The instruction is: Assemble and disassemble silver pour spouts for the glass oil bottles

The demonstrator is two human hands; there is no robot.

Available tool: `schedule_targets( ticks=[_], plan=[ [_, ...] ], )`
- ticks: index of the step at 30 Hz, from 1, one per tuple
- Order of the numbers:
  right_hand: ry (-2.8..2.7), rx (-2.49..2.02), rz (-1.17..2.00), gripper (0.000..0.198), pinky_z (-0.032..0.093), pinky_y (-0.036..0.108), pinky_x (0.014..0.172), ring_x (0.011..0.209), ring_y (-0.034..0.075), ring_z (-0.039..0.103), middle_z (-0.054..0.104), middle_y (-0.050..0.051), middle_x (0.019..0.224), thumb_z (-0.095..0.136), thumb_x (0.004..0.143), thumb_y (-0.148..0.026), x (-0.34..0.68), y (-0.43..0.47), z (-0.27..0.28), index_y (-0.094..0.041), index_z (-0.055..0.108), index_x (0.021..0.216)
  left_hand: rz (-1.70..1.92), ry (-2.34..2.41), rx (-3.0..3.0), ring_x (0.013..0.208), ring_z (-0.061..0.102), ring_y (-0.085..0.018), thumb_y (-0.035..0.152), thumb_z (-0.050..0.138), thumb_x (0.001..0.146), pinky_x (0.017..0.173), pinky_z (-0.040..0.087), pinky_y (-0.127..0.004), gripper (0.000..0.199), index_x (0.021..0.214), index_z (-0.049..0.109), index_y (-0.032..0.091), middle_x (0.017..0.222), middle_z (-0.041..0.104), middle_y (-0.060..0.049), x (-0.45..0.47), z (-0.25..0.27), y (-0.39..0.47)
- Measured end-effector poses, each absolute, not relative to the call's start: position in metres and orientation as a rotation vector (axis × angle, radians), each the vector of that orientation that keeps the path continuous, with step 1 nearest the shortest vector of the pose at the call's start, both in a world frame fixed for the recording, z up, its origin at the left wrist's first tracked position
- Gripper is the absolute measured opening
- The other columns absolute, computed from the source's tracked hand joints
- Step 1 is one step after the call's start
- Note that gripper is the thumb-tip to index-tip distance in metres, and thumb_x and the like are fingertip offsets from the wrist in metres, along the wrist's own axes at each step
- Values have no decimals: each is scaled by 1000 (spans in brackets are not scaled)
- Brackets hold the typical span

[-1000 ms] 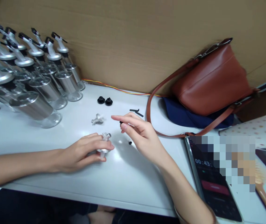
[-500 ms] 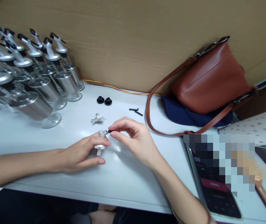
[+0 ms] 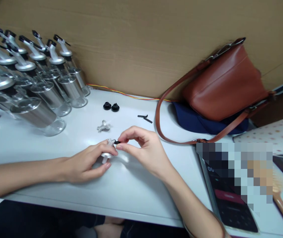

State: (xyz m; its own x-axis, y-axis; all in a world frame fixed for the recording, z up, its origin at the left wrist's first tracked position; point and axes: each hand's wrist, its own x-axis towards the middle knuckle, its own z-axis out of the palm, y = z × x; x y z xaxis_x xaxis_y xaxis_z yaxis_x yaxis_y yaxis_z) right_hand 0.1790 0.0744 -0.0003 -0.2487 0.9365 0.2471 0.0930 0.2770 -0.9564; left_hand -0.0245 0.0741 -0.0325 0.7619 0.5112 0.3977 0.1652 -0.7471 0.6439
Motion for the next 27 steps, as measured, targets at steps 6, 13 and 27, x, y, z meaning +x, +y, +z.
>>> schedule_targets(
  ticks=[6, 13, 27],
  plan=[
    [-1572, -976, 1098, 10, 54, 32, 75, 76, 17, 66, 71, 3, 75, 77, 71, -26, 179, 74, 0, -21, 68, 70, 757, 471, 2328, 65, 46, -11, 9, 41, 85, 62, 42, -23, 27, 109, 39, 22, 83, 45, 0, -25, -33, 74],
    [-1561, -922, 1141, 12, 54, 31, 73, 73, 16, 66, 70, 2, 73, 79, 70, -23, 179, 74, 1, -20, 68, 67, 771, 452, 2413, 66, 45, -13, 9, 40, 84, 63, 42, -25, 27, 107, 39, 21, 79, 46, 0, -24, -33, 75],
    [-1640, -907, 1125, 19, 51, 30, 66, 67, 15, 62, 67, 3, 71, 80, 70, -31, 178, 72, 3, -19, 67, 63, 767, 398, 2415, 68, 48, -12, 10, 42, 84, 64, 44, -22, 21, 102, 39, 21, 83, 54, 0, -26, -32, 73]
  ],
)
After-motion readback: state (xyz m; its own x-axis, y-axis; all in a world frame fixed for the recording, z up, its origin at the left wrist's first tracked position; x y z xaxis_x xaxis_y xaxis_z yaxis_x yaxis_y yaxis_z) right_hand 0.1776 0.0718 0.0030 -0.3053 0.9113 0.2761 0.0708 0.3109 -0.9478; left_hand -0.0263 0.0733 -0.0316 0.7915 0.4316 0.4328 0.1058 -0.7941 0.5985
